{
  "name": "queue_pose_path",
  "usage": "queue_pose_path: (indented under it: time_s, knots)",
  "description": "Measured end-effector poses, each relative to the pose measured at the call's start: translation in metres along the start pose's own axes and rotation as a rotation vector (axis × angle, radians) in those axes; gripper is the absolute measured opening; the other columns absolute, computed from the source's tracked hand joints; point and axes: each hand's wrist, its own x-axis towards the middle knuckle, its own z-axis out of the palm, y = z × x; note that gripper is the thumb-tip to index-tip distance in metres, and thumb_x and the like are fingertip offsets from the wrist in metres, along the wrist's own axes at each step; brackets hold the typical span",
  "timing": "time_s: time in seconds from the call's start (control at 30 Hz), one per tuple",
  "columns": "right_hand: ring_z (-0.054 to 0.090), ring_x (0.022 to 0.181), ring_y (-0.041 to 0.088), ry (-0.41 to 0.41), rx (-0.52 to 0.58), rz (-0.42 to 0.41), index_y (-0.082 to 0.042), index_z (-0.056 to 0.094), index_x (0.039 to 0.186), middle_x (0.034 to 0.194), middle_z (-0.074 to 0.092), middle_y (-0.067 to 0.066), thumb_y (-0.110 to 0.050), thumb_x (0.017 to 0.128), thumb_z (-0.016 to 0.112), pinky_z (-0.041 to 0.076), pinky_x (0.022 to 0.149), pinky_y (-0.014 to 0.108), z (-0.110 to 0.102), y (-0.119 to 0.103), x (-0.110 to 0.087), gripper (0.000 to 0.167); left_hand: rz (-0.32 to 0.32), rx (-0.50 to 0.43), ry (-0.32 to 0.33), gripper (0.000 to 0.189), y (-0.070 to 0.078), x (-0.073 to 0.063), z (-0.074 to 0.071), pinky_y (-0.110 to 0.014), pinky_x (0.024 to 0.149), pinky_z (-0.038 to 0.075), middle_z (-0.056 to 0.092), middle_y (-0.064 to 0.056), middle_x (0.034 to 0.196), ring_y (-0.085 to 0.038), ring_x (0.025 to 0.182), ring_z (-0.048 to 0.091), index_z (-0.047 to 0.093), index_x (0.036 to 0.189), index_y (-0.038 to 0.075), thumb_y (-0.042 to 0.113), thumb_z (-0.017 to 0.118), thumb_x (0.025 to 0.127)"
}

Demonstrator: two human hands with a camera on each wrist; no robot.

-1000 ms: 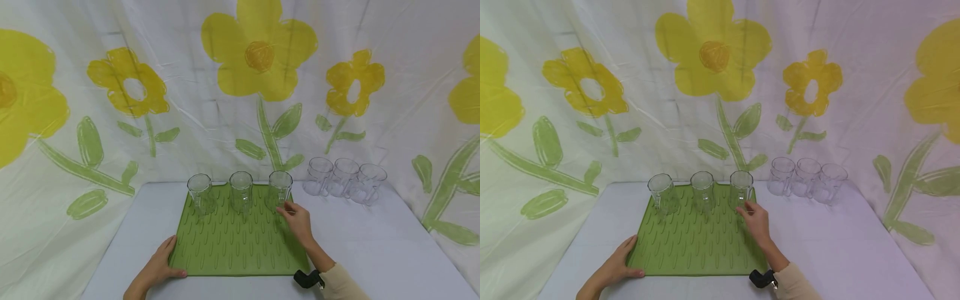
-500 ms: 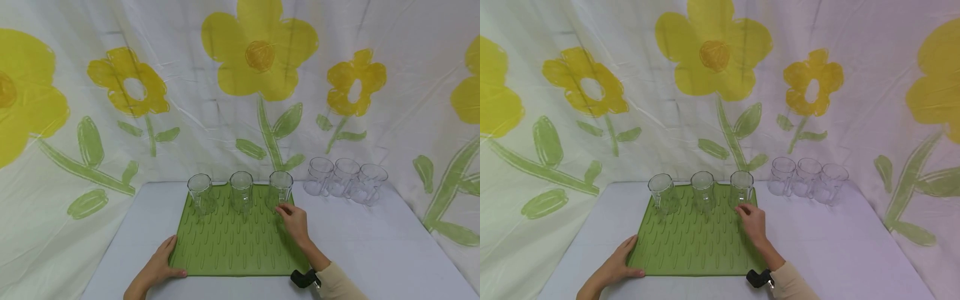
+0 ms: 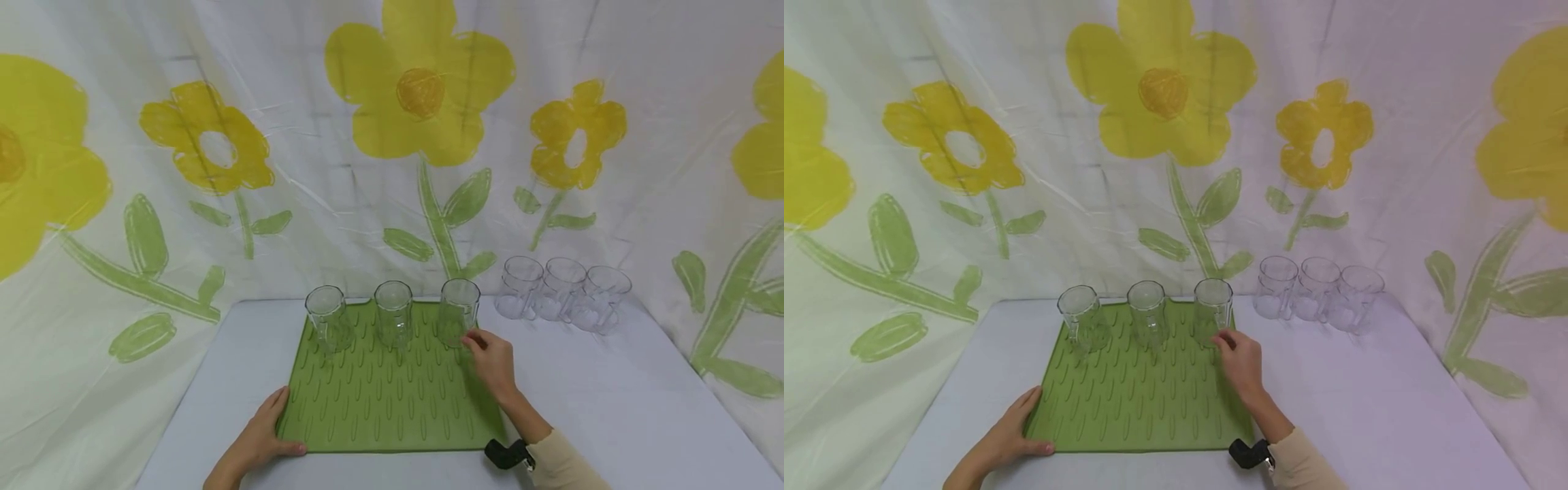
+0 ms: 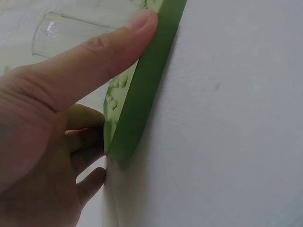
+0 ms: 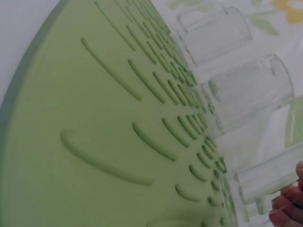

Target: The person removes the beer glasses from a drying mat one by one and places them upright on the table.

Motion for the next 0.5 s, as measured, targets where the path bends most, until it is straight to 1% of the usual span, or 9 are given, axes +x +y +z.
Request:
queue_pose_path:
  time_s: [0.13, 0.27, 0.5]
  knots:
    - [0.073, 0.074, 0.031, 0.027, -0.022, -0.034, 0.007, 0.074, 0.093, 0.086, 0.075, 0.02, -0.001, 0.081, 0.076, 0.061, 0.064, 0.032, -0.004, 0.004, 0.001, 0.015, 0.0, 0.003, 0.004, 0.125, -0.001, 0.0, 0.0, -0.067, 0.111, 0.028, 0.021, -0.035, 0.154, -0.056, 0.141, 0.021, 0.02, 0.149, -0.011, 0.037, 0.092, 0.059]
    - [0.074, 0.075, 0.034, 0.055, -0.041, -0.064, 0.009, 0.074, 0.092, 0.086, 0.074, 0.022, 0.0, 0.081, 0.075, 0.061, 0.066, 0.041, -0.008, 0.008, 0.004, 0.014, 0.003, 0.01, 0.01, 0.125, -0.002, 0.0, 0.001, -0.067, 0.111, 0.029, 0.022, -0.035, 0.154, -0.056, 0.14, 0.022, 0.02, 0.149, -0.011, 0.037, 0.092, 0.058]
    - [0.073, 0.075, 0.038, 0.126, -0.068, -0.108, 0.013, 0.072, 0.092, 0.084, 0.073, 0.025, 0.006, 0.078, 0.076, 0.06, 0.067, 0.044, -0.014, 0.013, 0.006, 0.016, 0.012, 0.004, 0.009, 0.124, -0.001, -0.001, 0.001, -0.068, 0.11, 0.03, 0.022, -0.035, 0.154, -0.057, 0.139, 0.022, 0.021, 0.149, -0.011, 0.037, 0.092, 0.059]
